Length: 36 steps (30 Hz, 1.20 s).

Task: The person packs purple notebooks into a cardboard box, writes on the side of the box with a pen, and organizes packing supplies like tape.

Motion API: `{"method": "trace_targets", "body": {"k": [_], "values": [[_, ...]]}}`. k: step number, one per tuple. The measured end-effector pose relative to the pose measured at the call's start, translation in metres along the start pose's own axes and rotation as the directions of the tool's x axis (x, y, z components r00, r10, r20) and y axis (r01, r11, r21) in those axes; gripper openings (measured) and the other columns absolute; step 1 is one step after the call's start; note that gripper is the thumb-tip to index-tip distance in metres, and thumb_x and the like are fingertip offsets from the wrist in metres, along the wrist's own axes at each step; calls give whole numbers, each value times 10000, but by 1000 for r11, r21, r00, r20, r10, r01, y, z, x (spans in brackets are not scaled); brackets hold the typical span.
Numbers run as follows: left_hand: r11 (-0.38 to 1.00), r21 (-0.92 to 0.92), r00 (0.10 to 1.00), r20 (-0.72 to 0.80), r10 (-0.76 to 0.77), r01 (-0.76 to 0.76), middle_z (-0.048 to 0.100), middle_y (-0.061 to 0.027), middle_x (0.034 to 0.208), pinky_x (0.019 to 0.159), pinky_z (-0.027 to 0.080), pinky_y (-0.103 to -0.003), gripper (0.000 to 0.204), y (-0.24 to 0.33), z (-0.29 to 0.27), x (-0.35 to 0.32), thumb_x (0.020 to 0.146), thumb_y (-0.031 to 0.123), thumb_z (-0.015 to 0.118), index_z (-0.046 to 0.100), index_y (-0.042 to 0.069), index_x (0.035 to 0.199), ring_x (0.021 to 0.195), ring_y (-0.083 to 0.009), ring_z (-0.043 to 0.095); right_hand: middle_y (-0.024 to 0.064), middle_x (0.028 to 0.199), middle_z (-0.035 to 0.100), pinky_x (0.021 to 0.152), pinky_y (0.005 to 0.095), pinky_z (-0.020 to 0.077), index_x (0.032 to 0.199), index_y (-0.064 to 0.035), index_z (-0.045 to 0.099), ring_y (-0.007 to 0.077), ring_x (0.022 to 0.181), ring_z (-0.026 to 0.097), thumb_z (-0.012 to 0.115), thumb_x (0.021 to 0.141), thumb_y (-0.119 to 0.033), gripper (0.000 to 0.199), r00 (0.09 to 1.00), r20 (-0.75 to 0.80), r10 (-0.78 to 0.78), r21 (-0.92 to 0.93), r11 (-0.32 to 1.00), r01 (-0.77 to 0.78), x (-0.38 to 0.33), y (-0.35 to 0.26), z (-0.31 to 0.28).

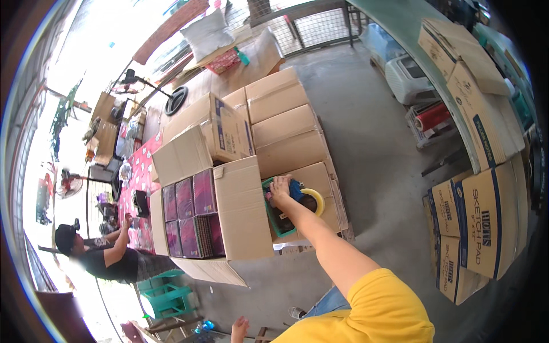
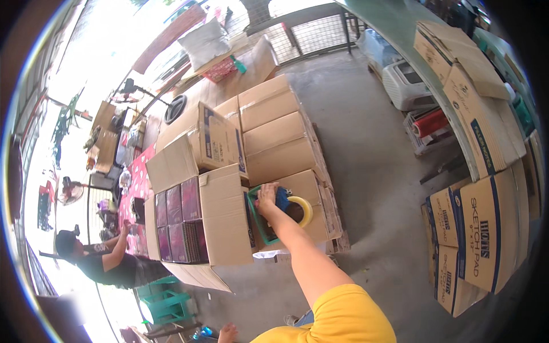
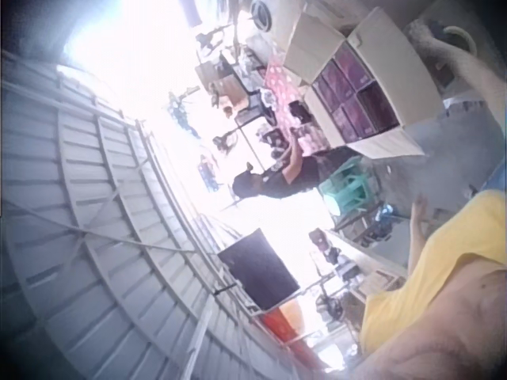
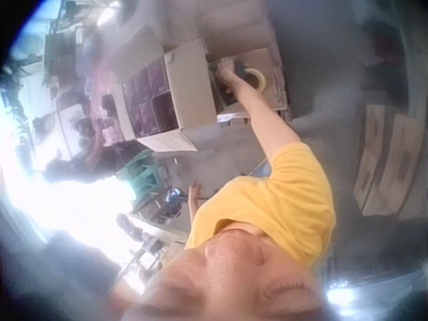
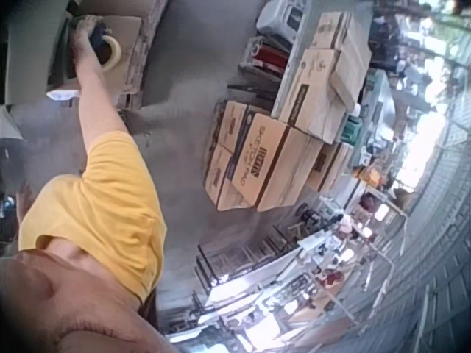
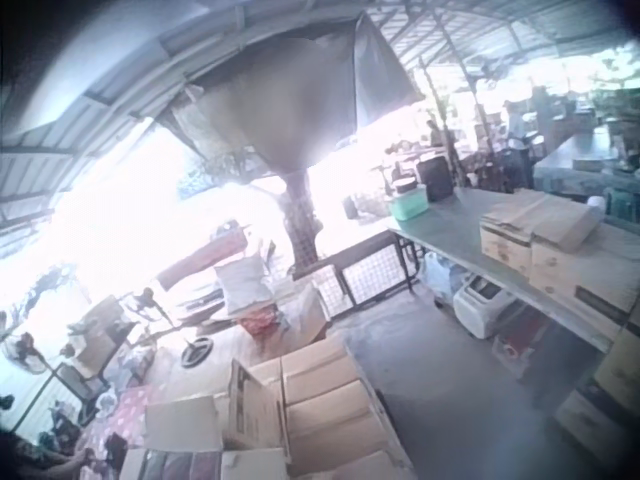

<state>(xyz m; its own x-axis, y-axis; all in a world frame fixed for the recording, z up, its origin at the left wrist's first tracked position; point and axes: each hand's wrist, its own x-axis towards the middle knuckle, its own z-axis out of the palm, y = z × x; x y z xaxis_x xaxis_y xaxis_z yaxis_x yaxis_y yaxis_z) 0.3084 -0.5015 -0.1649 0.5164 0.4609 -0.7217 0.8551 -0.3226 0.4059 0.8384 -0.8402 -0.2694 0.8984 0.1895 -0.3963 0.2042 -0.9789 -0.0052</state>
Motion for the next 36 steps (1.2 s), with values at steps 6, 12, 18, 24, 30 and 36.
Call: {"method": "trace_targets", "body": {"k": [6, 12, 18, 24, 30, 36], "values": [[993, -90, 997, -24, -74, 72, 694, -68, 1021, 701, 510, -260, 591, -14, 15, -27, 891, 287, 672, 474, -10, 1362, 857, -146, 654, 149, 1289, 463, 997, 661, 292, 1292, -128, 546, 370, 1221, 432, 551, 896, -299, 431, 996, -91, -2, 172, 985, 18, 1, 4, -14], [885, 393, 968, 120, 220, -250, 620, -201, 1173, 943, 474, -402, 614, -58, 6, -12, 849, 283, 696, 485, -40, 1326, 1075, -313, 602, 184, 1482, 307, 1053, 685, 216, 1382, -134, 494, 453, 1375, 247, 603, 837, -478, 654, 991, -117, -61, 36, 997, 66, 6, 10, -5], [994, 29, 973, -214, -92, 101, 648, -189, 1180, 943, 487, -404, 618, -73, 31, -45, 840, 444, 652, 567, 26, 1286, 1127, -318, 606, 201, 1520, 257, 1074, 616, 238, 1373, -5, 483, 439, 1388, 200, 537, 907, -334, 573, 983, -126, -134, -137, 984, 116, -1, -25, 6], [972, -53, 922, -309, -232, 227, 620, -173, 1233, 983, 465, -406, 625, -102, 26, -86, 839, 480, 641, 549, 93, 1322, 1153, -326, 584, 191, 1463, 343, 999, 552, 307, 1359, -13, 504, 390, 1284, 312, 517, 917, -293, 523, 931, -322, -169, -36, 985, 167, -29, 17, -10], [875, -307, 840, -289, -460, 374, 579, -164, 1307, 1037, 427, -400, 640, -195, 92, -121, 836, 493, 642, 545, 106, 1337, 1228, -310, 539, 182, 1406, 428, 923, 488, 375, 1345, -20, 525, 340, 1180, 424, 498, 928, -252, 478, 839, -543, -40, 136, 982, 134, -17, 65, -43], [841, -384, 869, -159, -468, 382, 582, -131, 1316, 1044, 419, -392, 634, -232, 120, -115, 845, 532, 617, 578, 98, 1305, 1238, -301, 532, 172, 1349, 514, 848, 424, 444, 1331, -27, 546, 290, 1075, 536, 478, 938, -211, 439, 528, -780, 336, 578, 710, 402, -8, 132, -136]]}}
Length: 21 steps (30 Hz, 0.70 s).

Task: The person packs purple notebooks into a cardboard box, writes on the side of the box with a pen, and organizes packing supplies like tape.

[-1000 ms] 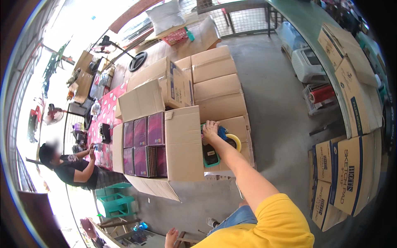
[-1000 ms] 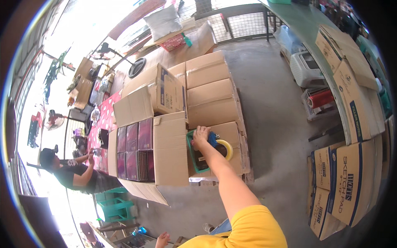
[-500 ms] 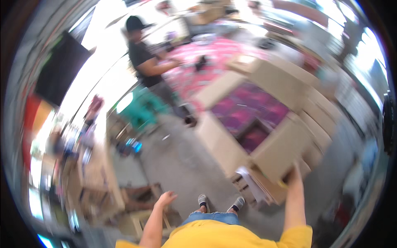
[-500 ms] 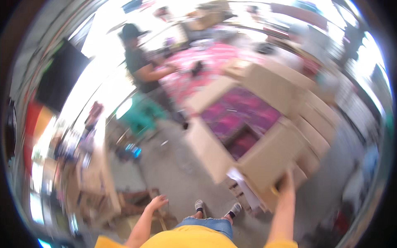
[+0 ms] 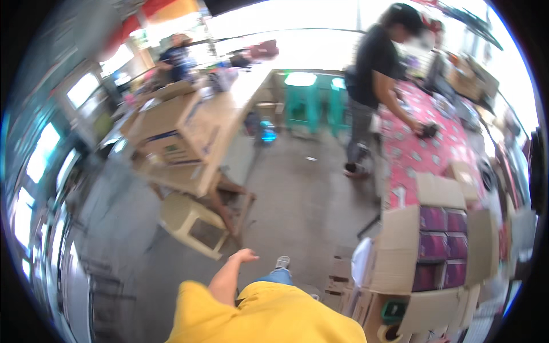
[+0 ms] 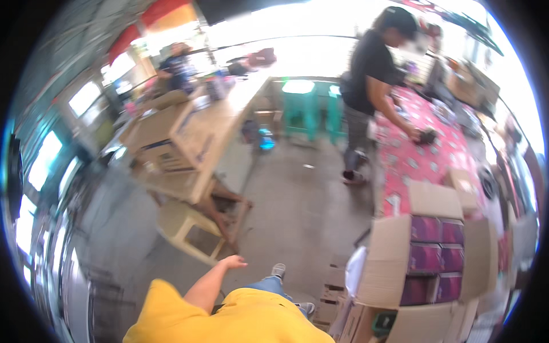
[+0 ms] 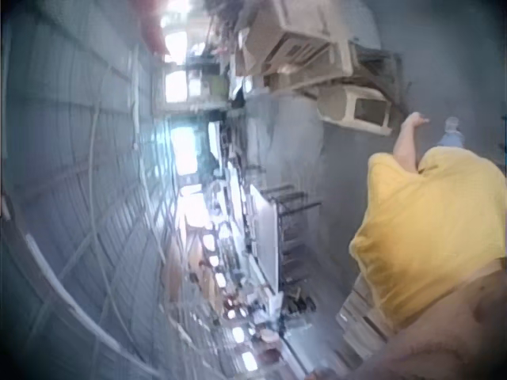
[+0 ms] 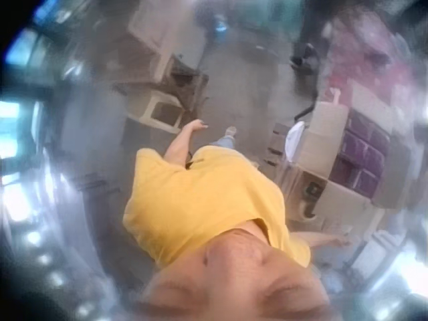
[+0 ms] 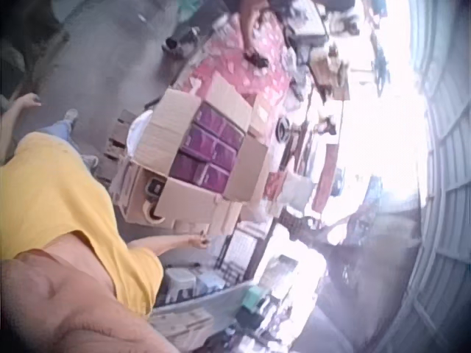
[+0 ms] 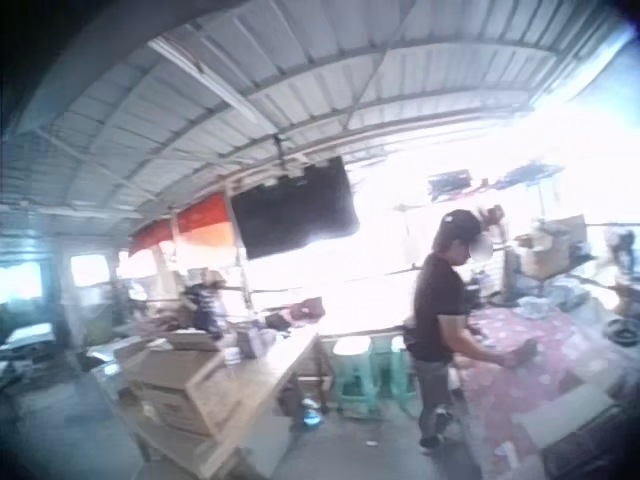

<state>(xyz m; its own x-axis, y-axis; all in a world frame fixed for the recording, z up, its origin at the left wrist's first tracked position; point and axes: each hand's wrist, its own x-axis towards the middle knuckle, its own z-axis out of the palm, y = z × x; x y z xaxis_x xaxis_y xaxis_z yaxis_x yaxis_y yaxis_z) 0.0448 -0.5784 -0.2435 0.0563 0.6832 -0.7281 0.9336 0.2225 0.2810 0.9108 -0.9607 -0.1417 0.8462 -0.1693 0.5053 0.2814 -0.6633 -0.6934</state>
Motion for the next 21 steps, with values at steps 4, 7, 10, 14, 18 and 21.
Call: {"method": "trace_targets", "body": {"k": [4, 7, 10, 14, 18, 21], "values": [[939, -295, 983, 101, -156, 180, 637, -156, 1226, 902, 505, -441, 651, 18, 0, 32, 852, 468, 668, 537, 59, 1342, 1082, -268, 632, 166, 1311, 571, 798, 381, 490, 1322, -32, 561, 257, 1006, 611, 465, 945, -184, 417, 952, -307, -9, 422, 895, 145, 56, -57, -52], [741, -538, 915, 278, -293, 401, 584, -116, 1294, 857, 503, -492, 594, 37, -4, 75, 881, 398, 671, 495, 129, 1381, 1034, -285, 632, 116, 1196, 602, 776, 303, 463, 1324, -65, 566, 155, 862, 553, 509, 984, -333, 437, 960, -277, 51, 533, 839, 109, 61, -203, -53], [775, -521, 921, 333, -203, 359, 548, -106, 1331, 854, 494, -521, 580, 102, -26, 151, 893, 390, 658, 479, 145, 1387, 1022, -299, 627, 92, 1036, 619, 752, 292, 426, 1308, -62, 578, 145, 735, 477, 402, 1000, -495, 560, 932, -308, -189, 470, 822, 322, 38, -290, -47], [853, -485, 956, 290, -51, 192, 620, -87, 1222, 869, 495, -481, 549, 233, -61, 265, 887, 397, 643, 528, 122, 1349, 992, -246, 632, 43, 797, 568, 732, 277, 402, 1243, -27, 602, 136, 695, 459, 274, 984, -614, 721, 898, -46, -437, 205, 876, 437, -7, -347, -35], [910, -31, 910, 21, 413, -412, 692, -162, 1062, 887, 511, -400, 459, 362, -88, 390, 820, 355, 671, 652, 80, 1187, 973, -270, 668, 101, 857, 670, 788, 311, 482, 1009, 7, 660, 189, 818, 633, 412, 1001, -483, 550, 916, 158, -369, 324, 896, 305, -87, -424, 59], [786, -87, 791, -53, 610, -612, 679, -167, 1072, 888, 509, -376, 373, 488, -116, 422, 828, 251, 653, 653, 65, 1151, 988, -297, 658, 153, 1085, 679, 898, 413, 489, 967, -43, 655, 319, 1081, 611, 628, 907, -313, 278, 682, 516, -519, 165, 841, 515, -157, -570, 166]]}}
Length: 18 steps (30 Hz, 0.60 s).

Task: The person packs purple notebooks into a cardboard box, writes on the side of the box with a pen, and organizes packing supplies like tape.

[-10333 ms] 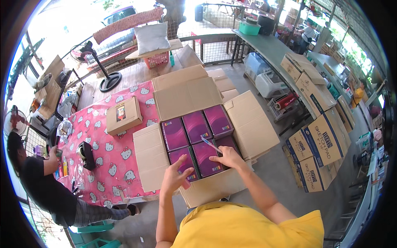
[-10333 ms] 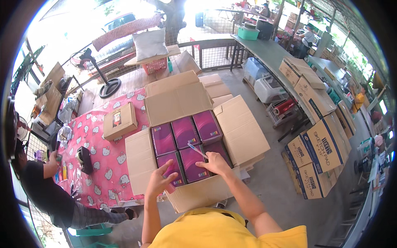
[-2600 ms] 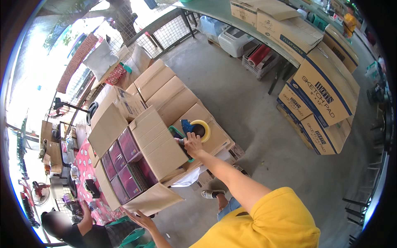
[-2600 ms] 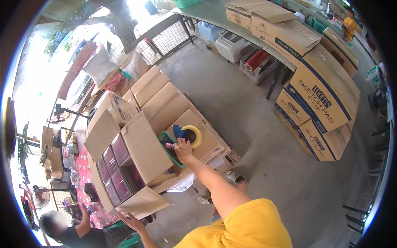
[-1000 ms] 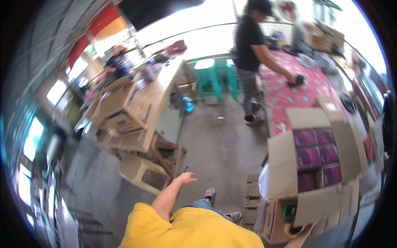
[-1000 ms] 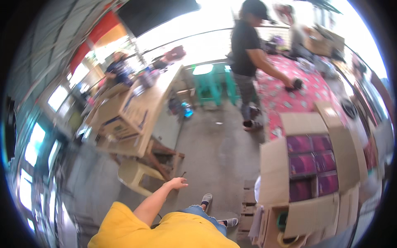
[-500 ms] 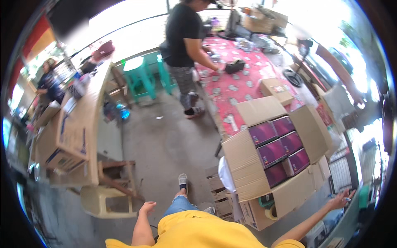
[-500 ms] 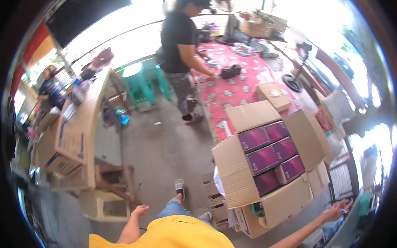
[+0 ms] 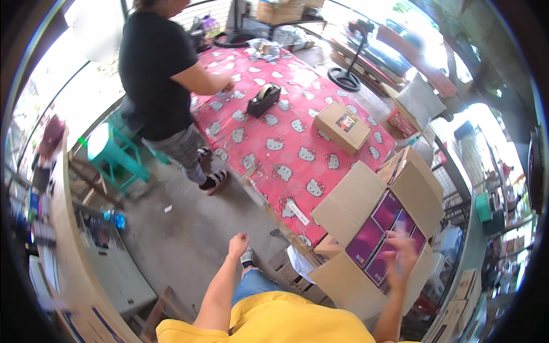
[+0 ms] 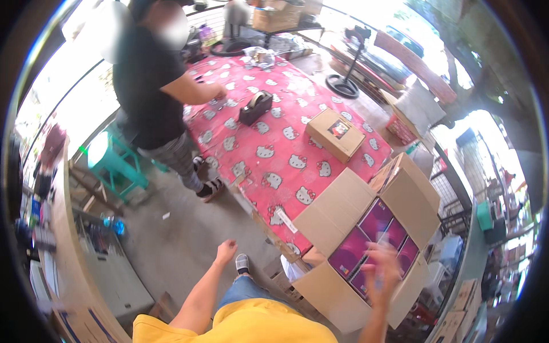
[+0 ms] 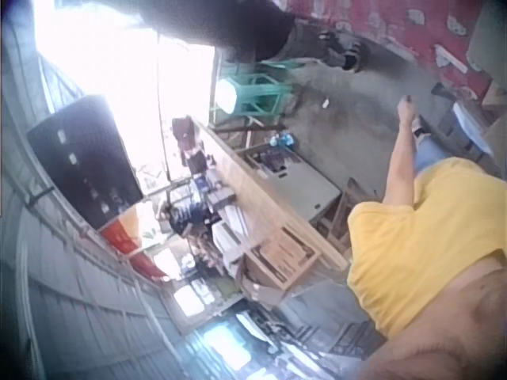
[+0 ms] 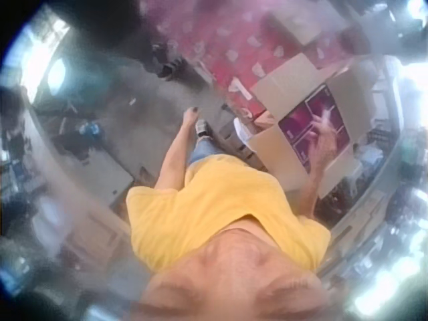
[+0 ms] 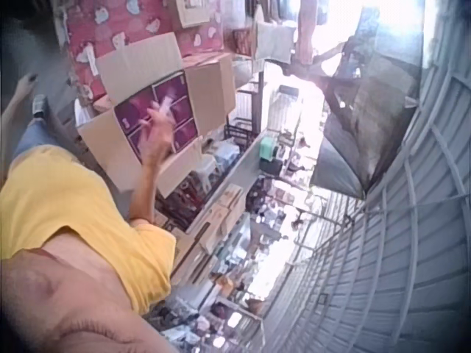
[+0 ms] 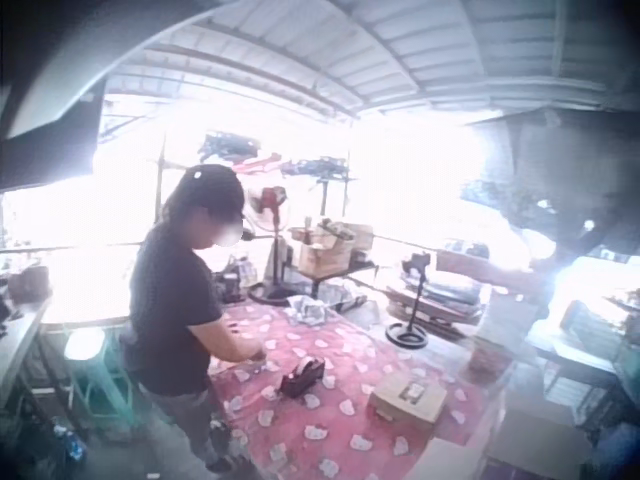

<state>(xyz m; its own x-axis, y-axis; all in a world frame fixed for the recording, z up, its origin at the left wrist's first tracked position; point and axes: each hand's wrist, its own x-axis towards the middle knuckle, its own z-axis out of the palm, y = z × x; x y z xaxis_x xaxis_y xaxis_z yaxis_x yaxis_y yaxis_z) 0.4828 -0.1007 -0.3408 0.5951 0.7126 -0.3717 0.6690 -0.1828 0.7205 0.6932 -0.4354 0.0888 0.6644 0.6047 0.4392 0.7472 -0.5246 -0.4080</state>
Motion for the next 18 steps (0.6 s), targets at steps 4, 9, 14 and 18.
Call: {"method": "trace_targets", "body": {"k": [4, 9, 14, 18], "values": [[942, -186, 959, -95, 267, -281, 670, -124, 1008, 828, 515, -387, 380, 125, -18, 93, 836, 114, 633, 588, 62, 1209, 896, -286, 657, 96, 1117, 676, 1102, 563, 262, 1030, -73, 656, 296, 1199, 551, 674, 814, -445, 430, 911, 400, -105, -249, 944, 218, 28, -9, 114], [856, -161, 870, -76, 486, -492, 590, -141, 1160, 901, 471, -389, 536, 196, -5, 140, 811, 114, 665, 500, 100, 1320, 1044, -304, 589, 66, 1081, 686, 1091, 649, 208, 1037, -76, 661, 261, 1179, 556, 669, 804, -469, 457, 757, 640, 130, -354, 925, 141, 8, 21, 152], [770, 261, 812, 216, 542, -583, 240, -187, 1515, 1078, 228, -609, 854, 214, 31, 123, 797, 342, 701, 250, 185, 1505, 1377, -385, 274, 22, 946, 700, 1097, 631, 204, 965, -115, 685, 219, 1095, 595, 690, 792, -414, 346, 807, 539, 240, -392, 920, -11, 9, 24, 166], [656, 327, 728, 404, 554, -681, -66, -205, 1593, 1053, 28, -748, 1054, 194, 58, 116, 759, 557, 683, 72, 227, 1551, 1463, -425, -35, 14, 867, 702, 1104, 604, 196, 920, -129, 700, 204, 1046, 616, 699, 787, -326, 238, 879, 400, 259, -364, 925, -107, 12, 20, 172]]}}
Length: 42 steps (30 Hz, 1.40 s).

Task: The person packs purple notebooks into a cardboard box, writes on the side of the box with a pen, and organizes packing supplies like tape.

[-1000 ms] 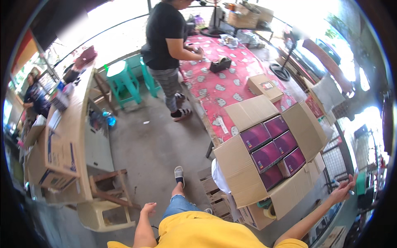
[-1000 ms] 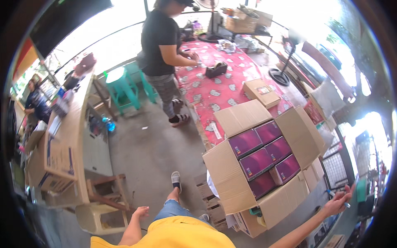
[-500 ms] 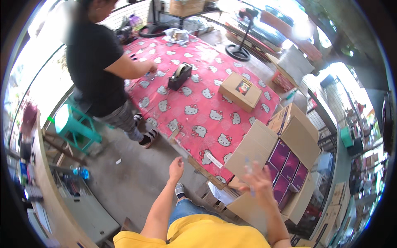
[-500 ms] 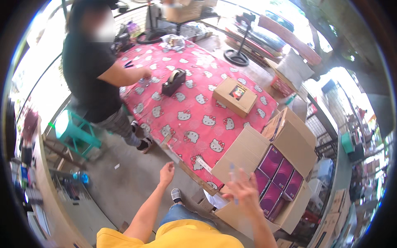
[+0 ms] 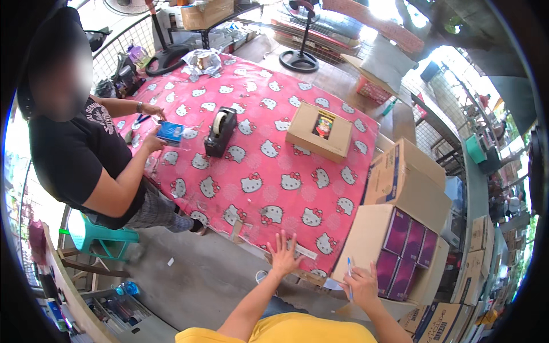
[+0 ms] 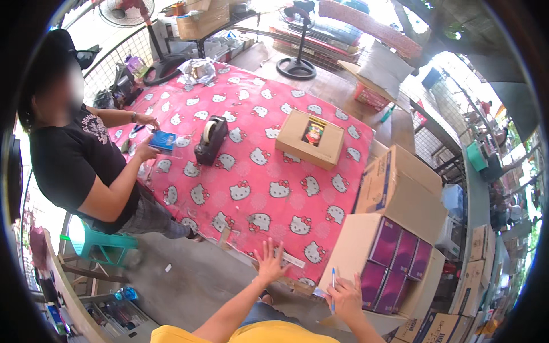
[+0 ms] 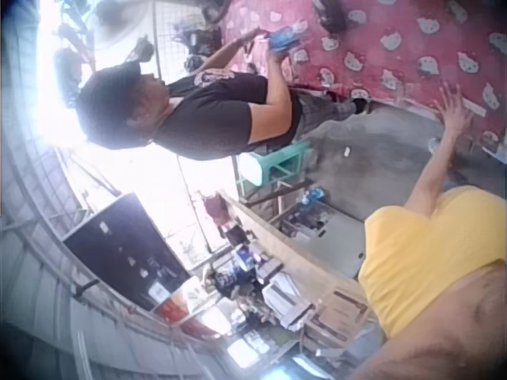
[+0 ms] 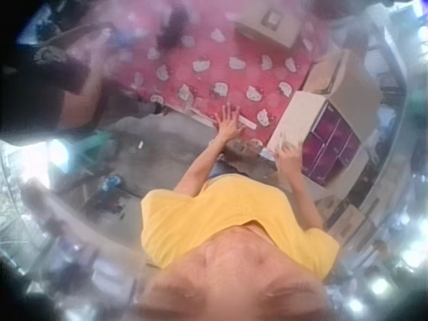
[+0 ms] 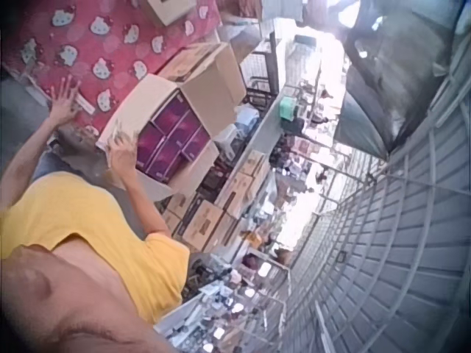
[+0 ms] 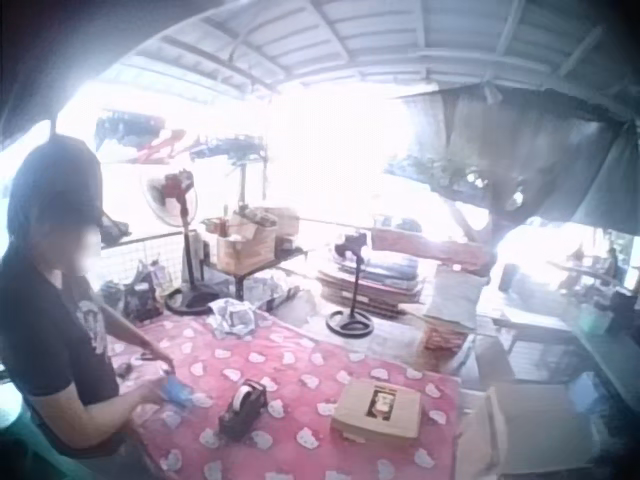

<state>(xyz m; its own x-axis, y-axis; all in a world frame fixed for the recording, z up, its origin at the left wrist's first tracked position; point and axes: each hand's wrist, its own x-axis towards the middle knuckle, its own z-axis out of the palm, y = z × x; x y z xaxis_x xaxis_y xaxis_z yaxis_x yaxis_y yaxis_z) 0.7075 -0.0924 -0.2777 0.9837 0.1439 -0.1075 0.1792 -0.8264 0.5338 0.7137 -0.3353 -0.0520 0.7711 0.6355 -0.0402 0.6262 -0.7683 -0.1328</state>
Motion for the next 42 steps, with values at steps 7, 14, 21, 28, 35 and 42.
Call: {"method": "trace_targets", "body": {"k": [7, 14, 21, 28, 35, 42], "values": [[990, 133, 934, 347, -80, 35, -200, -227, 1563, 1034, -10, -754, 1319, -3, -19, 10, 610, 664, 753, -79, 233, 1540, 1433, -453, -174, 30, 819, 696, 1121, 560, 186, 909, -106, 698, 227, 966, 639, 691, 764, -216, 182, 996, -85, 13, 100, 995, -4, 15, -13, -7], [999, 41, 978, 209, -12, 4, -139, -228, 1578, 1093, -23, -687, 1380, -14, 4, -7, 532, 553, 841, -22, 197, 1548, 1433, -429, -199, 76, 900, 687, 816, 481, 481, 976, -165, 699, 263, 834, 631, 671, 827, -272, 185, 974, -147, -172, -212, 967, 139, -5, -9, 5], [848, -503, 984, 33, -175, 168, 473, -224, 1390, 1038, 405, -462, 881, -42, -38, -15, 654, 311, 770, 411, 89, 1427, 1286, -378, 457, 43, 836, 694, 803, 482, 454, 891, -147, 695, 250, 774, 645, 644, 859, -349, 211, 875, -221, -430, -306, 883, 357, -10, 27, 28], [297, -640, 404, 23, -914, 708, 600, -176, 1249, 971, 469, -447, 494, -159, -36, -257, 809, 333, 651, 593, 47, 1207, 1162, -352, 567, 61, 830, 690, 814, 472, 457, 887, -124, 691, 259, 787, 641, 641, 855, -298, 183, 839, -230, -493, -266, 861, 433, -21, 9, 37], [-137, -725, -72, 121, -990, 675, 587, -175, 1287, 1006, 451, -466, 563, -89, 96, -573, 802, 364, 652, 571, 90, 1287, 1208, -346, 550, 79, 824, 686, 824, 462, 460, 884, -102, 687, 268, 801, 637, 638, 850, -247, 156, 779, -263, -570, -230, 821, 523, -72, -14, 43], [-410, -637, -124, 445, -887, 653, 558, -141, 1341, 1029, 436, -430, 557, 86, 206, -770, 814, 401, 682, 601, 95, 1273, 1237, -319, 532, 97, 819, 682, 835, 452, 463, 880, -80, 683, 277, 814, 634, 635, 846, -195, 129, 709, -344, -615, -216, 787, 577, -159, -37, 45]]}}
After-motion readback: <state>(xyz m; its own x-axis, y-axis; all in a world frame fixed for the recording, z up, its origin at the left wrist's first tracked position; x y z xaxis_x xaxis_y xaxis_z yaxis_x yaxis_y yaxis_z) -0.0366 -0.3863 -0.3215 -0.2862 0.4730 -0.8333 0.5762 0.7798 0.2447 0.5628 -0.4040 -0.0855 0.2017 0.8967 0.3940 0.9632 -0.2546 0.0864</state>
